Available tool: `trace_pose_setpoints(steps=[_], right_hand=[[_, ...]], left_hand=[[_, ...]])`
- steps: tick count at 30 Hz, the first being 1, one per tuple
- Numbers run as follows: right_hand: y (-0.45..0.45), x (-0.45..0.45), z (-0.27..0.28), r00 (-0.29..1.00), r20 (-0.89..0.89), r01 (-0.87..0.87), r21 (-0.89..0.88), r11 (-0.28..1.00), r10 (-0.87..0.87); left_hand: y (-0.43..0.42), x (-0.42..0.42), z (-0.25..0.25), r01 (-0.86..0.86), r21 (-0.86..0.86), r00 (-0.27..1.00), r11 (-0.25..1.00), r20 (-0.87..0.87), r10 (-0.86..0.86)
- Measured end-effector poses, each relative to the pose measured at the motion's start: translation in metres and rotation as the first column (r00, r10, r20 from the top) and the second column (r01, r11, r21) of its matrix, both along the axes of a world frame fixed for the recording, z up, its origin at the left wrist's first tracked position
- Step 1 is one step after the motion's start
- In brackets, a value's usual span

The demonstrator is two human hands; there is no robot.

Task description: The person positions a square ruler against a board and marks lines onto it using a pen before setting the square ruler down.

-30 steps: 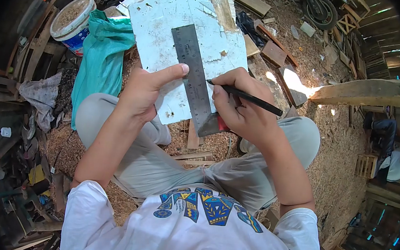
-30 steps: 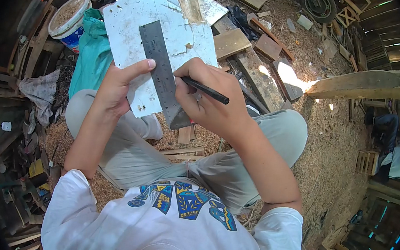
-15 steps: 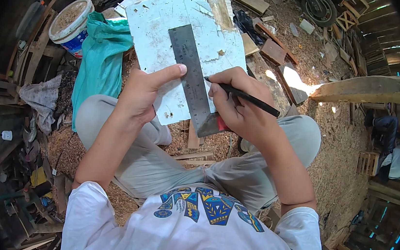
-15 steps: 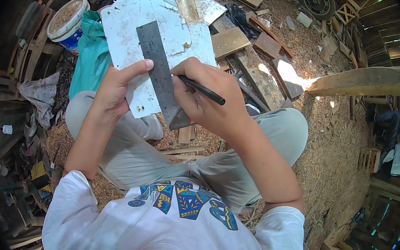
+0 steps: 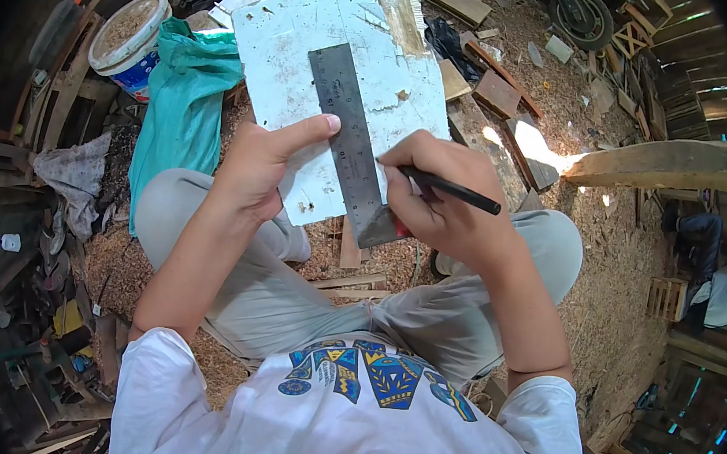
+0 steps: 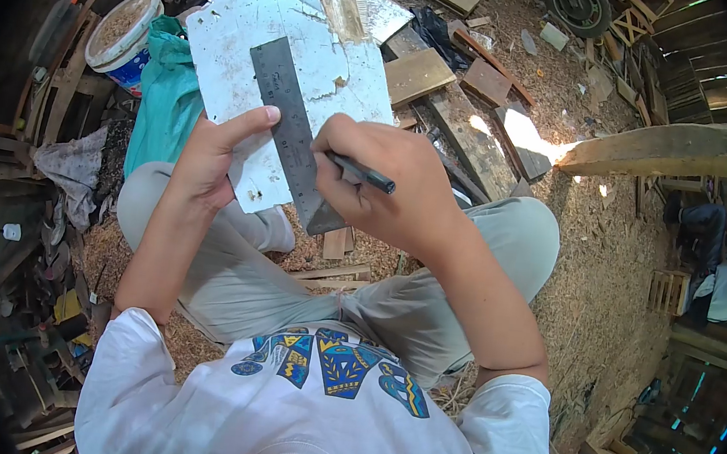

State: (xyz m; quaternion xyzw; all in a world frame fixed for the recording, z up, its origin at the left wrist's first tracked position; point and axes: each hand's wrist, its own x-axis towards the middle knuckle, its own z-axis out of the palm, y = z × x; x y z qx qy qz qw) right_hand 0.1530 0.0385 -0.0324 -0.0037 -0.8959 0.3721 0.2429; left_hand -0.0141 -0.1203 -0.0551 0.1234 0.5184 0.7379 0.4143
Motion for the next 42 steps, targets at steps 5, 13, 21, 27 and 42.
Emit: trace_pose_setpoints(steps=[5,13,21,27,42], right_hand=[[0.001,0.005,0.005,0.989,0.124,-0.082,0.018,0.996,0.08],[0.004,0.008,0.009,0.985,0.146,-0.097,0.007,0.995,0.094],[0.005,0.006,0.003,0.99,0.128,-0.061,-0.017,0.998,0.063],[0.004,0.008,0.014,0.942,0.323,-0.127,0.093,0.987,0.091],[0.003,0.005,0.003,0.945,0.319,-0.061,-0.025,0.998,0.066]], left_hand=[[-0.001,-0.005,-0.004,-0.029,0.025,0.999,0.999,-0.015,0.029],[0.0,-0.001,0.001,-0.017,0.044,1.0,0.999,-0.009,0.018],[0.0,-0.001,0.003,-0.006,0.035,1.0,0.999,0.017,0.006],[0.002,-0.003,-0.001,-0.033,0.022,0.999,0.999,0.021,0.032],[0.004,-0.002,-0.005,-0.033,0.046,0.999,0.998,-0.038,0.035]])
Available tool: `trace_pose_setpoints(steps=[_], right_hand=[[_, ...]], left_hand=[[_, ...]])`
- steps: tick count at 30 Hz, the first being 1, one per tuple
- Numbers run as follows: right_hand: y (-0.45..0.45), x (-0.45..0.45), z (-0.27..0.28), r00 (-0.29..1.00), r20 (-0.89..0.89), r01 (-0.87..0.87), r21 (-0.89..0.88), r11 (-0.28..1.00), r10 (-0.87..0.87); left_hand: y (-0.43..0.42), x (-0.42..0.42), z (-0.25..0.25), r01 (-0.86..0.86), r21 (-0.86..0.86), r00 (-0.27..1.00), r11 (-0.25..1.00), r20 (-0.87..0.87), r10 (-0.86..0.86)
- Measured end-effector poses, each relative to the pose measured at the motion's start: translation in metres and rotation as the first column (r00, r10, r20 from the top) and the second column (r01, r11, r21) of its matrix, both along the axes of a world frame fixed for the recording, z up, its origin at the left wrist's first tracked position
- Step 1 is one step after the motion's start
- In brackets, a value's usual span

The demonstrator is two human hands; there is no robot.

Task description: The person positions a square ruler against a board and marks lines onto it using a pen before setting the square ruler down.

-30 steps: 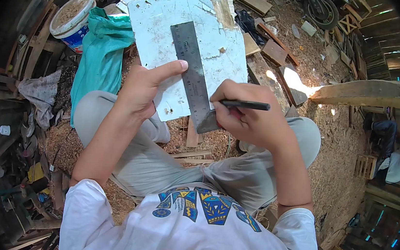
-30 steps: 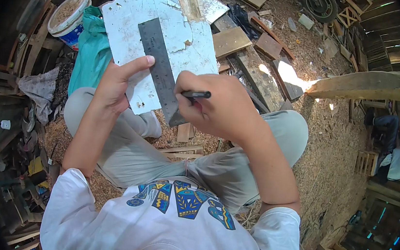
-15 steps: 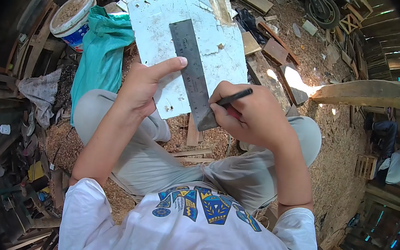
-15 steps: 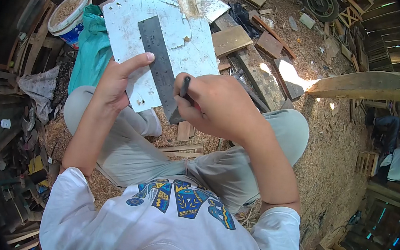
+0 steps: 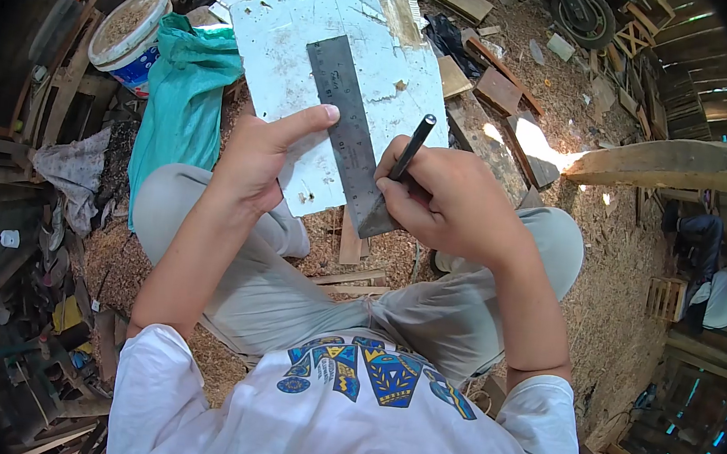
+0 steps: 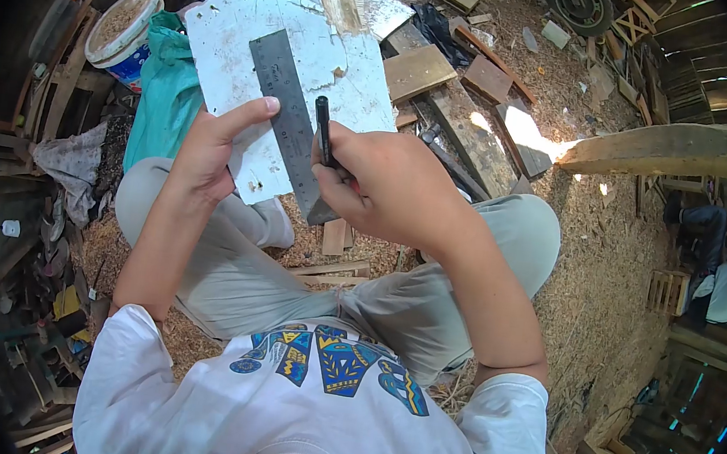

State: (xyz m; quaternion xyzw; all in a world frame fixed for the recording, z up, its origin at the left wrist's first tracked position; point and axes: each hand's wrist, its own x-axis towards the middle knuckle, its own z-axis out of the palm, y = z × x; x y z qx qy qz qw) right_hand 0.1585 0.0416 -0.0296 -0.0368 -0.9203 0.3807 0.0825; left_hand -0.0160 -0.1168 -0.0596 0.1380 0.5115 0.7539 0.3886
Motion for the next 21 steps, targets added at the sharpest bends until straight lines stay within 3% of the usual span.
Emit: trace_pose_setpoints(steps=[13,21], right_hand=[[0.003,-0.002,-0.001,0.999,0.038,-0.006,-0.13,0.992,0.011],[0.005,-0.005,0.002,0.996,0.0,0.083,-0.168,0.982,-0.085]], left_hand=[[0.0,0.009,0.005,0.014,-0.011,1.0,1.0,-0.005,-0.014],[0.002,0.018,0.0,0.097,-0.082,0.995,0.992,-0.019,-0.099]])
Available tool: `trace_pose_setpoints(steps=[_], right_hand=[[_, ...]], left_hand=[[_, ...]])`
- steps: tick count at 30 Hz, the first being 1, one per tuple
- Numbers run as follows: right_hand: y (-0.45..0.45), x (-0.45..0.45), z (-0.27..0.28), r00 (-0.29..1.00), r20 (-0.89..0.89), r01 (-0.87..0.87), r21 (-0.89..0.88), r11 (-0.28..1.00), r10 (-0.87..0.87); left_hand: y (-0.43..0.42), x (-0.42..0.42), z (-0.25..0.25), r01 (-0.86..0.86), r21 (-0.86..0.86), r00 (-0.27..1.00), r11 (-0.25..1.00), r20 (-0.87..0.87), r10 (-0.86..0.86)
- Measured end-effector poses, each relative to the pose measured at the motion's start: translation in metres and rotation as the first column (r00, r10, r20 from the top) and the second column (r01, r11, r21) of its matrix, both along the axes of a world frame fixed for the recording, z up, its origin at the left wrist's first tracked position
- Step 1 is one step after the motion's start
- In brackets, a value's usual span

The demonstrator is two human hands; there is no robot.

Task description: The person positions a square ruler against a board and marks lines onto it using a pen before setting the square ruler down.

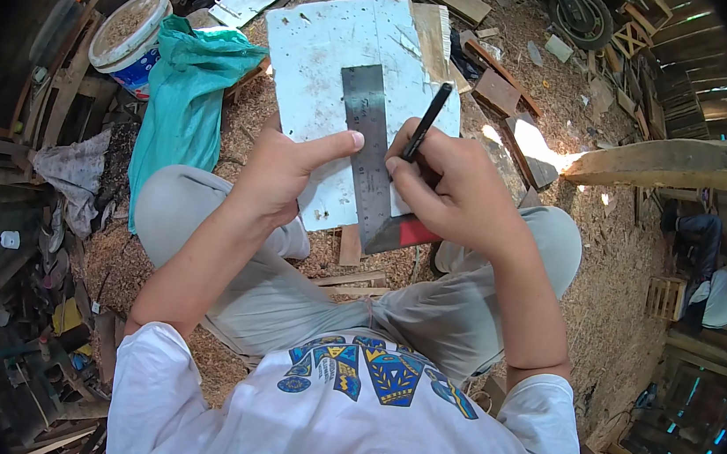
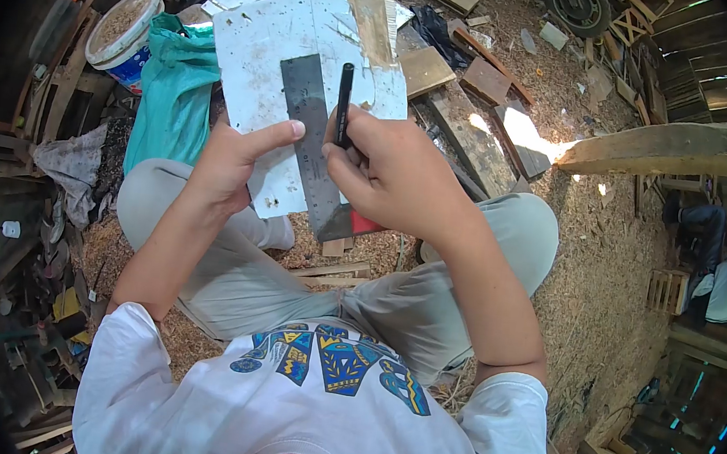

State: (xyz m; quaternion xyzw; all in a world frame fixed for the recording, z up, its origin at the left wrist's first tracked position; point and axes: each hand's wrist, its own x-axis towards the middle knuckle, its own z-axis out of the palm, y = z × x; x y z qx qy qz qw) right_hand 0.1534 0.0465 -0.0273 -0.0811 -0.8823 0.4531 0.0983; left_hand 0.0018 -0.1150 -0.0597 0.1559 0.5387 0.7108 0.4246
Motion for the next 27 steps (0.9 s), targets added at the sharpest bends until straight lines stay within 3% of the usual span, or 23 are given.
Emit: trace_pose_setpoints(steps=[4,12,21,25,27], right_hand=[[0.003,0.0,0.001,0.998,-0.047,0.03,-0.005,1.0,-0.03],[0.011,-0.003,-0.007,0.917,-0.342,0.19,-0.081,0.978,-0.207],[0.008,-0.005,-0.008,0.867,-0.423,0.225,-0.14,0.964,-0.263],[0.01,0.0,-0.004,0.891,-0.424,0.183,0.011,0.983,-0.162],[0.008,0.007,0.001,0.984,-0.18,0.033,0.137,0.99,-0.008]], left_hand=[[0.001,0.007,0.002,0.031,-0.004,0.999,1.0,0.024,-0.031],[0.002,0.021,-0.002,0.1,-0.047,0.995,0.994,0.007,-0.1],[0.001,0.022,-0.004,0.119,-0.065,0.993,0.991,0.0,-0.119],[0.0,0.019,-0.004,0.08,-0.061,0.996,0.995,-0.019,-0.082],[0.0,0.015,0.0,0.046,-0.059,0.999,0.997,0.032,-0.044]])
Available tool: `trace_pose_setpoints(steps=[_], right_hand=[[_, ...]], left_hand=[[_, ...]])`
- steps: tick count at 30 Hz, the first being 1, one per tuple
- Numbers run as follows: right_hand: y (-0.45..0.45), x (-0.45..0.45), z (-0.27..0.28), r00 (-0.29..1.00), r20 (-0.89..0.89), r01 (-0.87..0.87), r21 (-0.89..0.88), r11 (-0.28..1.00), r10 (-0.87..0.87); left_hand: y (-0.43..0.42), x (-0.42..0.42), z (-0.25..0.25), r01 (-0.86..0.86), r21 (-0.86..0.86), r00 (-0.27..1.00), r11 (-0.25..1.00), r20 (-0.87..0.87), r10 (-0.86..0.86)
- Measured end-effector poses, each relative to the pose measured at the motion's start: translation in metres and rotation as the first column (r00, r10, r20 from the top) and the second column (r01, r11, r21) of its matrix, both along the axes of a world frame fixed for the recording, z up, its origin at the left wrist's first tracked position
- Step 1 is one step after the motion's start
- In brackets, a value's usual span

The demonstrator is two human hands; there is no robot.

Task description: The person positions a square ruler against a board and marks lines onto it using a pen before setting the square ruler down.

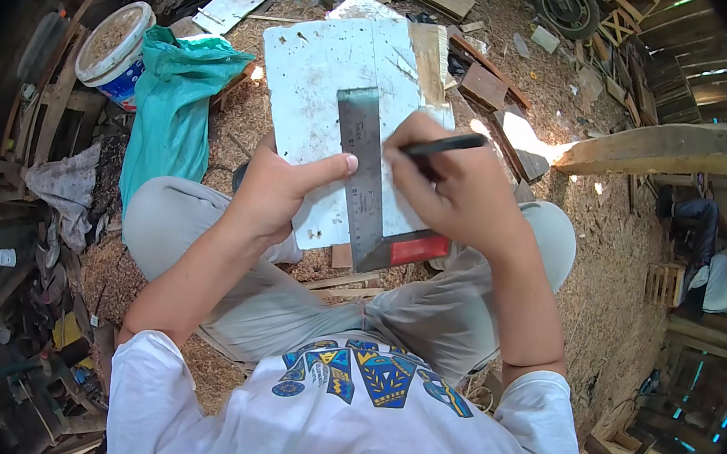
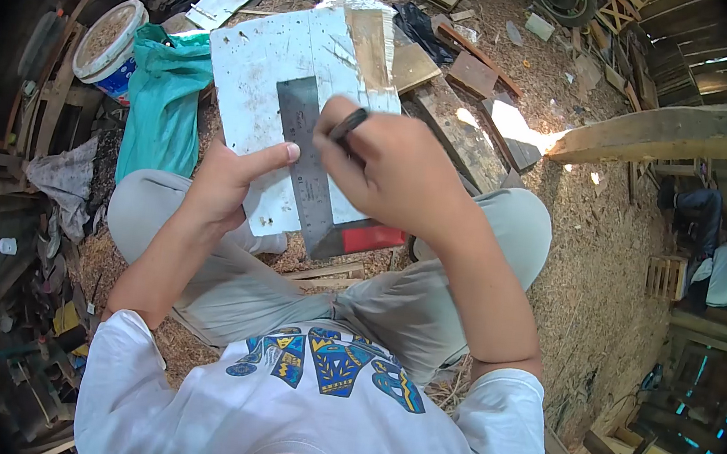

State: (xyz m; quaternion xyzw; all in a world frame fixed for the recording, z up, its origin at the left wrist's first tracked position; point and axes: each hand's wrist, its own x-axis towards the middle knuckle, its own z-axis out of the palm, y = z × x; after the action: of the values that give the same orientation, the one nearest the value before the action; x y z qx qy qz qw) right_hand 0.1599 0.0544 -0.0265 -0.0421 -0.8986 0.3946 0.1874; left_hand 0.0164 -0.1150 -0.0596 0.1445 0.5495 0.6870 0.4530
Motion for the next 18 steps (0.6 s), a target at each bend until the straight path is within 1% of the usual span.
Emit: trace_pose_setpoints(steps=[1,3,4,5,6,7,8,9,10,11,12,13,15,16,17,18], right_hand=[[-0.002,0.001,0.001,1.0,-0.001,-0.009,-0.002,1.0,0.009],[-0.006,0.006,0.003,0.984,0.142,-0.112,0.039,0.993,0.105],[-0.005,0.007,0.008,0.961,0.25,-0.13,0.04,0.991,0.116],[-0.004,0.007,0.005,0.961,0.249,-0.135,0.041,0.99,0.12],[-0.001,0.005,0.002,0.989,0.064,-0.138,0.038,0.99,0.135],[0.001,0.004,0.0,0.982,-0.123,-0.143,0.035,0.989,0.147],[0.004,0.007,0.005,0.987,-0.083,-0.13,0.061,0.99,0.135],[0.005,0.007,0.01,0.985,-0.083,-0.145,0.067,0.987,0.15],[0.007,0.007,0.016,0.984,-0.045,-0.164,0.167,0.972,0.173],[0.007,0.006,0.02,0.981,-0.008,-0.185,0.266,0.946,0.194],[0.006,0.008,0.019,0.975,0.102,-0.217,0.271,0.938,0.196],[0.003,0.007,0.018,0.972,0.099,-0.231,0.276,0.933,0.212],[-0.003,0.006,0.015,0.978,0.087,-0.208,0.429,0.879,0.19],[-0.004,0.004,0.009,0.981,0.083,-0.195,0.474,0.859,0.177],[-0.005,0.001,0.005,0.98,0.085,-0.2,0.479,0.855,0.182],[-0.006,-0.002,0.002,0.985,0.052,-0.17,0.519,0.838,0.167]], left_hand=[[-0.001,-0.004,-0.001,-0.009,-0.002,1.0,1.0,-0.001,0.009],[-0.001,-0.01,-0.004,-0.039,0.027,0.999,0.999,0.029,0.038],[-0.001,-0.012,-0.004,-0.057,0.046,0.998,0.997,0.042,0.055],[-0.001,-0.013,-0.003,-0.062,0.047,0.997,0.997,0.042,0.06],[-0.001,-0.014,-0.001,-0.078,0.068,0.997,0.995,0.025,0.077],[-0.001,-0.016,0.0,-0.096,0.091,0.995,0.991,0.01,0.095],[-0.001,-0.018,0.002,-0.106,0.096,0.994,0.99,0.01,0.105],[-0.001,-0.021,0.004,-0.128,0.1,0.991,0.987,0.052,0.123],[-0.002,-0.024,0.005,-0.153,0.105,0.985,0.983,0.094,0.144],[-0.003,-0.028,0.006,-0.173,0.111,0.982,0.979,0.091,0.163],[-0.003,-0.031,0.006,-0.18,0.119,0.98,0.976,0.11,0.167],[-0.004,-0.035,0.007,-0.185,0.126,0.977,0.975,0.13,0.169],[-0.007,-0.043,0.004,-0.191,0.129,0.975,0.973,0.136,0.174],[-0.007,-0.045,0.003,-0.183,0.128,0.976,0.975,0.146,0.164],[-0.008,-0.046,0.003,-0.189,0.134,0.975,0.973,0.147,0.169],[-0.008,-0.046,0.003,-0.203,0.154,0.971,0.967,0.158,0.179]])
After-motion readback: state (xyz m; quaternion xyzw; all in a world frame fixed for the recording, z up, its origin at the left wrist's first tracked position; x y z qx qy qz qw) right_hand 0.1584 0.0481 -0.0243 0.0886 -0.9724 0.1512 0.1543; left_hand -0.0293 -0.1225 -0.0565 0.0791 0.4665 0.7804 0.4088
